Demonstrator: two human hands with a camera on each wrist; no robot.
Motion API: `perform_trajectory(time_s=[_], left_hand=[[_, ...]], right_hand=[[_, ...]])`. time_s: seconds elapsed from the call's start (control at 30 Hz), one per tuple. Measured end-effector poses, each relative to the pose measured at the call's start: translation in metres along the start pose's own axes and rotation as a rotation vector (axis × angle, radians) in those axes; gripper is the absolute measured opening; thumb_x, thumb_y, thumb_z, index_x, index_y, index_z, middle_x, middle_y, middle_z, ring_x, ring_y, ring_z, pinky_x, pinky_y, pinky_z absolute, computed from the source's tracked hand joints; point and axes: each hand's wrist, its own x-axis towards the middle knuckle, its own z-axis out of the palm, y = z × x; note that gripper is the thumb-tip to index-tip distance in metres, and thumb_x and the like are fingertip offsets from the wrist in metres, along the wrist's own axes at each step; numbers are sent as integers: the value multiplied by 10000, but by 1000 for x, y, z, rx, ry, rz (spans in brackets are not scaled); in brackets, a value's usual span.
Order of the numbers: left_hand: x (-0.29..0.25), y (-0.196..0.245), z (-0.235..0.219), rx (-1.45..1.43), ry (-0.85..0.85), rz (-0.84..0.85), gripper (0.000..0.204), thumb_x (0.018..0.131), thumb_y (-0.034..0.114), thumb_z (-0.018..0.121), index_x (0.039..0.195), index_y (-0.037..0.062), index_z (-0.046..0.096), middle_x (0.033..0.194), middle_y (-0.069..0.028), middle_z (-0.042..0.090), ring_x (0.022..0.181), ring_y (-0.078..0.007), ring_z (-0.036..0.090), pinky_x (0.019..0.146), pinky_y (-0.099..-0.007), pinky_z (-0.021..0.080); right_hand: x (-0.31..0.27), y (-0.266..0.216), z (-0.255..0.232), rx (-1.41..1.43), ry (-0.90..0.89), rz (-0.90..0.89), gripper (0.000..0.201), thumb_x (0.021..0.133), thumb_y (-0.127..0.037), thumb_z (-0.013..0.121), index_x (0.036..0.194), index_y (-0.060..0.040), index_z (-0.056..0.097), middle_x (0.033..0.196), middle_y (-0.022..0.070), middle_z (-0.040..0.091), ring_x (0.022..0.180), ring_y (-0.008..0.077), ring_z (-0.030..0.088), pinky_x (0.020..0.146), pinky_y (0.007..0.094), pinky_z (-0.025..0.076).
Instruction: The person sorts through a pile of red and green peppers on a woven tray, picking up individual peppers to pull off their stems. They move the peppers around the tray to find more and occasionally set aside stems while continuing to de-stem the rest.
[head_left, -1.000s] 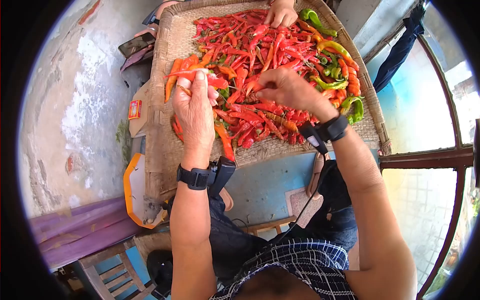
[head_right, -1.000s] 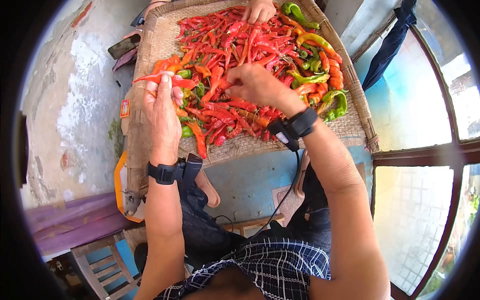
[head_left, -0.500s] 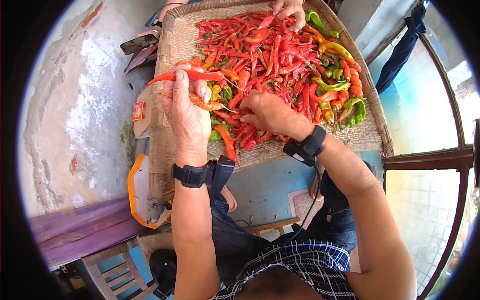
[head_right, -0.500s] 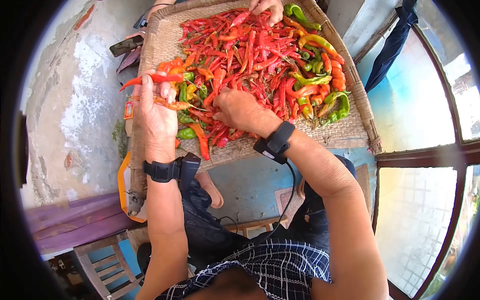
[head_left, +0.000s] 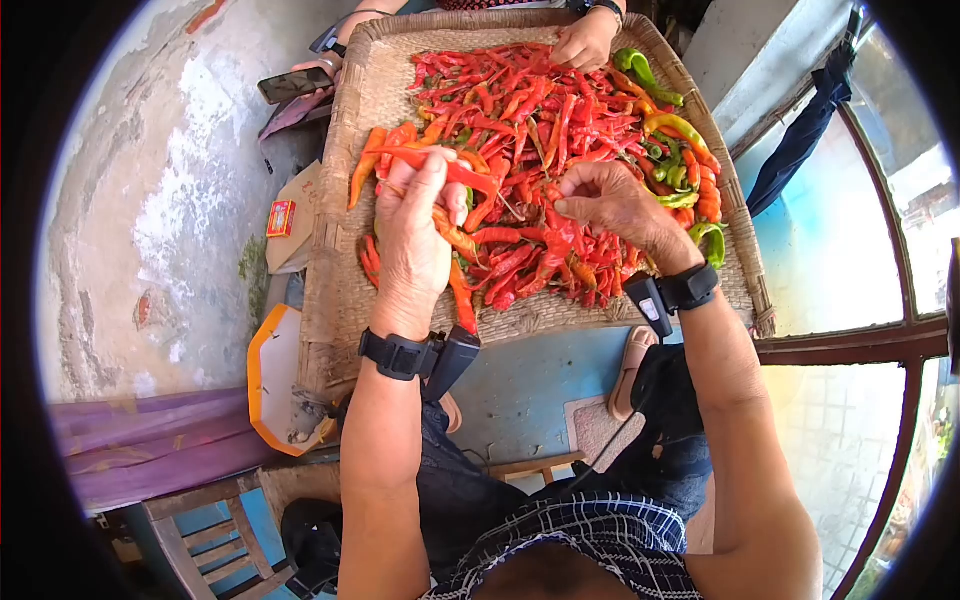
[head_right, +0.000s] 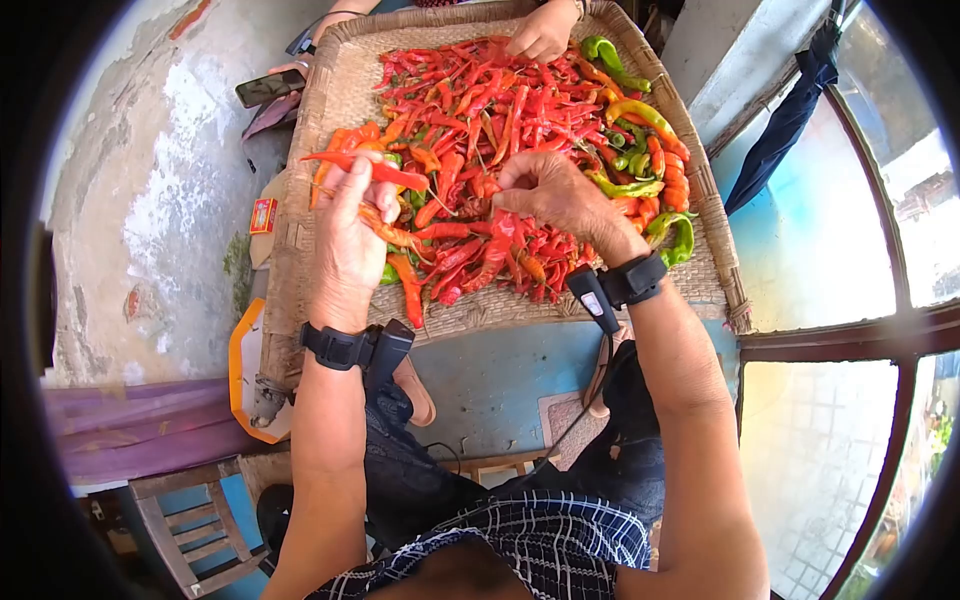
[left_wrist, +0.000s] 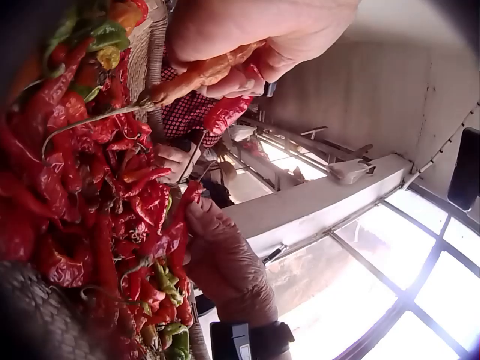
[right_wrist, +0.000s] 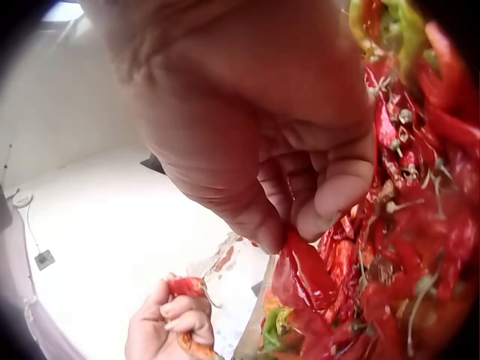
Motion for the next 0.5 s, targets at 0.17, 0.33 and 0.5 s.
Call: perform_trajectory(time_s=[0.17,0.33,0.5], left_hand=[[-6,-12,8,164,-24,-122,141,928,187,584,966,55,615,783,13,553,624,-77,486,557,-224,385],[-8,-21,14,216,-9,-151,147,926,185,595,983,53,628,782,24,549,624,-65,477,557,-210,384],[-8,-25,21,214,-21,-152,167,920,193,608,975,37,632,735,27,562,570,-34,453,524,-183,384]], right_hand=[[14,12,-24,88,168,-40,191,860,-155,669,972,-10,614,780,22,628,680,91,596,598,235,500],[22,8,-9,211,694,-255,545,901,-217,628,1308,73,410,929,122,641,784,138,611,679,270,510],[11,-6,34,28,136,-367,207,882,-186,654,945,11,663,793,47,668,742,89,586,669,277,499]])
